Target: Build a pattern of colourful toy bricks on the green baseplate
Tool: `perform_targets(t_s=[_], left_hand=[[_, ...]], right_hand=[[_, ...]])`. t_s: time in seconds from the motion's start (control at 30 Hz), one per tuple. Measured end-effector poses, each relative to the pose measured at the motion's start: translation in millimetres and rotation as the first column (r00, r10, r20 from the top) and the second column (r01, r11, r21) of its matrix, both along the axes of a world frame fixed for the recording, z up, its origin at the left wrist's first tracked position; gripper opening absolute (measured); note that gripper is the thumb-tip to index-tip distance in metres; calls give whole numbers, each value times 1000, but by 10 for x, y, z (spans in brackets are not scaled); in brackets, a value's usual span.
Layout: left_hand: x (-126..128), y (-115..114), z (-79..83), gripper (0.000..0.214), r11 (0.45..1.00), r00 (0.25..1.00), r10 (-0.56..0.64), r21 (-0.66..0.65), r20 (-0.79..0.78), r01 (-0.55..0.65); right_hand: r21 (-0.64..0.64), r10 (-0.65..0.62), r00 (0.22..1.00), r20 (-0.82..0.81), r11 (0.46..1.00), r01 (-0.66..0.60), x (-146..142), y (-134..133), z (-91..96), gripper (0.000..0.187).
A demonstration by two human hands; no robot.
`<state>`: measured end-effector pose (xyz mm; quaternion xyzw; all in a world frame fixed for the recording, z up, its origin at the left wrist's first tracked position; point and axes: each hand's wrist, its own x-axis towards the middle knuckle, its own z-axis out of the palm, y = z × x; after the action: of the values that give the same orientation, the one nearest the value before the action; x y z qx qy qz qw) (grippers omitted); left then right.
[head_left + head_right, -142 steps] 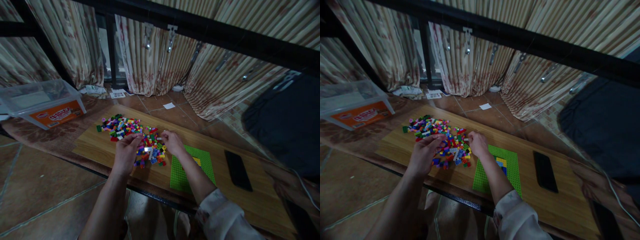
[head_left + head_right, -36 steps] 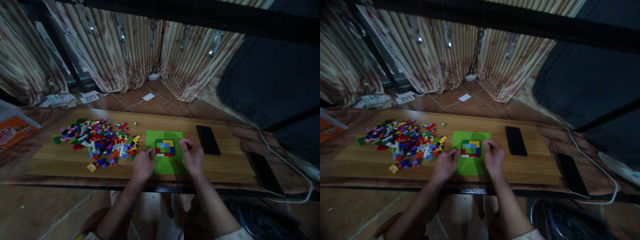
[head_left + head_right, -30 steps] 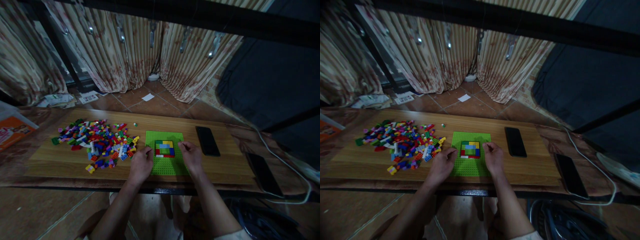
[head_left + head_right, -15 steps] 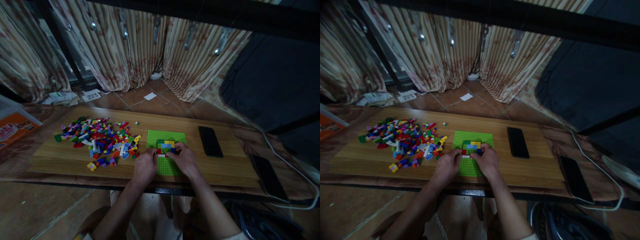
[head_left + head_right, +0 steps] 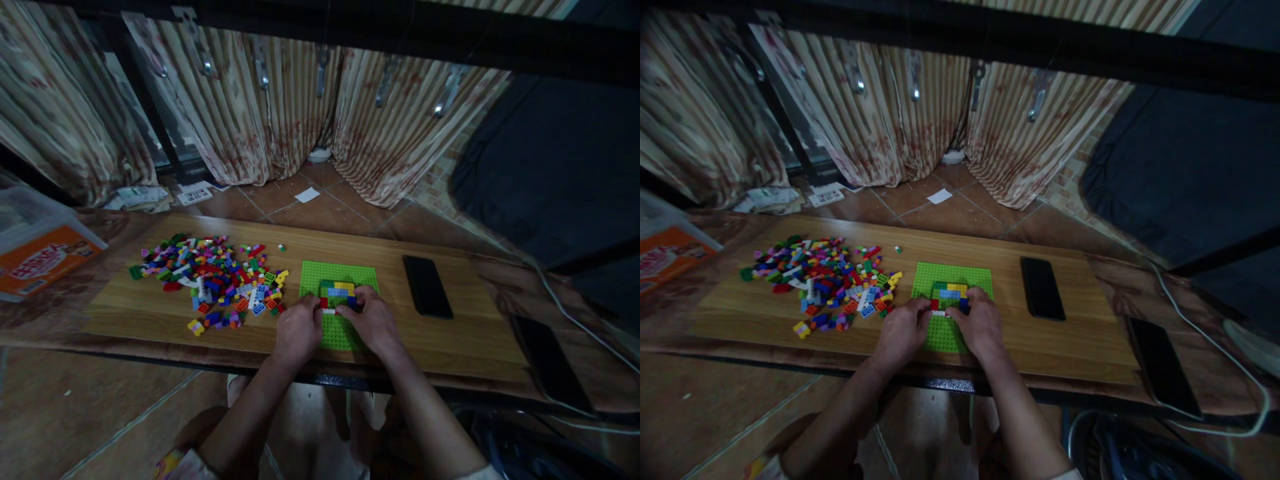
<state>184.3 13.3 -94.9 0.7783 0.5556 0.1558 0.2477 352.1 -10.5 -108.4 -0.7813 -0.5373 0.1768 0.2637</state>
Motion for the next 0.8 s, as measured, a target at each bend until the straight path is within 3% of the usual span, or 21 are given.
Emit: perform_targets(t_s=[0.1,0.2,0.3,0.37,0.43,0.57,0.67,0.8], left_hand=[[-32,23,-2,22,1000,998,11,-11,56,-10],[-54,19,7,23,999,990,41,5,137,-42],[-30,-70,6,28,991,990,10,131,140,-29],[19,-171,-11,31,972,998,-37,233,54,24],[81,-270,-36,36,958,995,-69,272,-67,85],[161,-365,-71,40,964,971,-115,212,-209,160],[157,-362,-83,39,969,969,-122,187,-214,163],[127,-355,-116,39,974,990,-101,191,-100,119]], right_hand=[[54,-35,985,-169,998,45,114,23,-18,44],[108,-151,925,-347,974,199,256,69,-21,43],[151,-250,879,-406,930,335,332,108,-11,43],[172,-262,865,-427,916,362,334,121,-1,43],[186,-243,867,-436,918,351,313,124,13,43],[174,-197,910,-366,945,275,265,110,62,42],[147,-173,947,-270,965,218,240,99,89,40],[115,-111,979,-169,985,131,170,101,67,39]])
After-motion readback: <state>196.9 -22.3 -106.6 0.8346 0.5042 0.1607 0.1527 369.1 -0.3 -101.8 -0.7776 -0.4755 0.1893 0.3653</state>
